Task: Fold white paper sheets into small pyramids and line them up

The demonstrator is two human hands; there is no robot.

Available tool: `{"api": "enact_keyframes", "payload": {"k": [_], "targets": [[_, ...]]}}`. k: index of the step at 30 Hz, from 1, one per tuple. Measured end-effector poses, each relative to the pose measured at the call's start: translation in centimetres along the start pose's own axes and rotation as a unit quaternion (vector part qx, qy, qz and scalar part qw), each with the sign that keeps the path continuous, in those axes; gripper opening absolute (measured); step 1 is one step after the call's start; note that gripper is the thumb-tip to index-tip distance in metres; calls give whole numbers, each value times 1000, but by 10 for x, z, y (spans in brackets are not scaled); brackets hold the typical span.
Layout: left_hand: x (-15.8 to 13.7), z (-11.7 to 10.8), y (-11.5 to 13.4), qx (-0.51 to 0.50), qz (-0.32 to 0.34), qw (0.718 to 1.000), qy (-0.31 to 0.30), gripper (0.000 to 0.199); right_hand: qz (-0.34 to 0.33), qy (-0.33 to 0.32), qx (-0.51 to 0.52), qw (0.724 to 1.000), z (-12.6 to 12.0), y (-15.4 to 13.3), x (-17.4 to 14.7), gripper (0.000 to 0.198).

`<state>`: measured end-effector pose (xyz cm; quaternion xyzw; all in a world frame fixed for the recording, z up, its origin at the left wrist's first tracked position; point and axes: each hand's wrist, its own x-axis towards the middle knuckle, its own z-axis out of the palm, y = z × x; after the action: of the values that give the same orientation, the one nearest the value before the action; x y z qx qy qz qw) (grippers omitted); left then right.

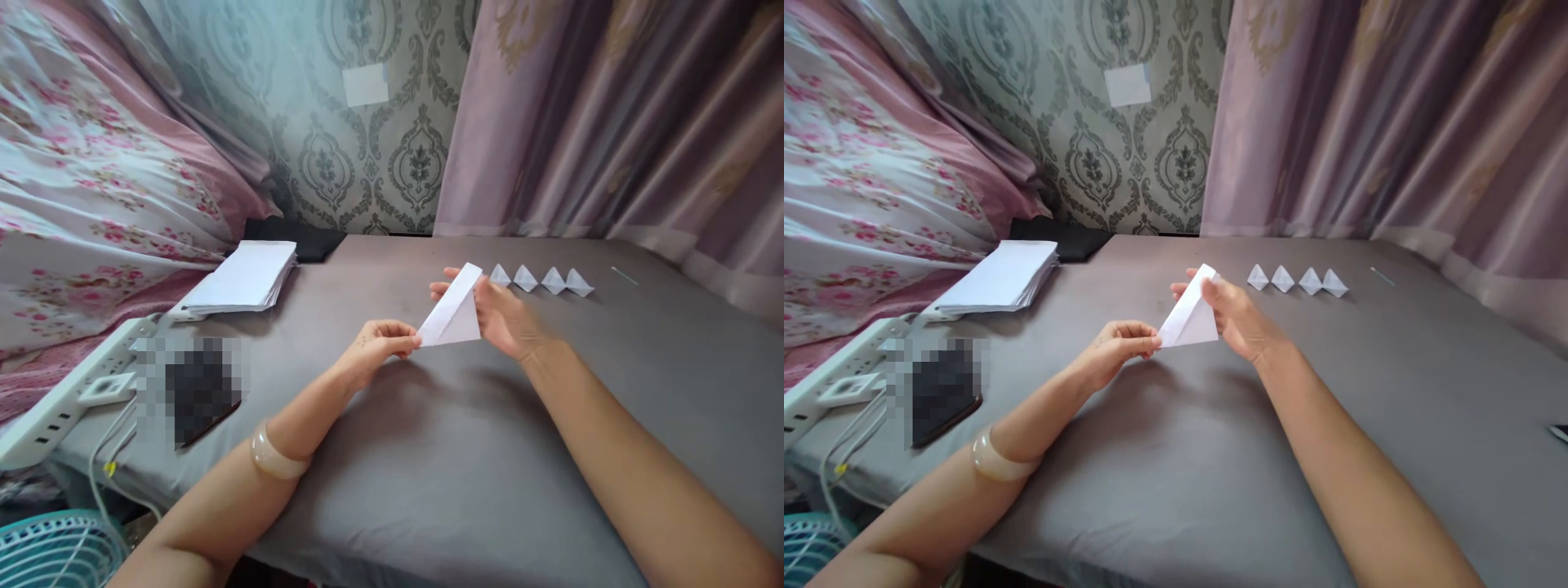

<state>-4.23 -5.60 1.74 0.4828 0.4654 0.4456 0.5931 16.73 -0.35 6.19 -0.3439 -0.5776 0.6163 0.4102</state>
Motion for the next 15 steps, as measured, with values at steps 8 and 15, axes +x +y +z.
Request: {"api": "enact_keyframes", "payload": {"k": [8, 15], "targets": [[-1, 4, -1, 8, 23, 1000, 5, 26, 30, 88, 46, 995, 15, 6, 6, 43], [-4, 6, 1, 61, 23, 998, 3, 27, 33, 105, 12, 994, 12, 0, 5, 33]]}}
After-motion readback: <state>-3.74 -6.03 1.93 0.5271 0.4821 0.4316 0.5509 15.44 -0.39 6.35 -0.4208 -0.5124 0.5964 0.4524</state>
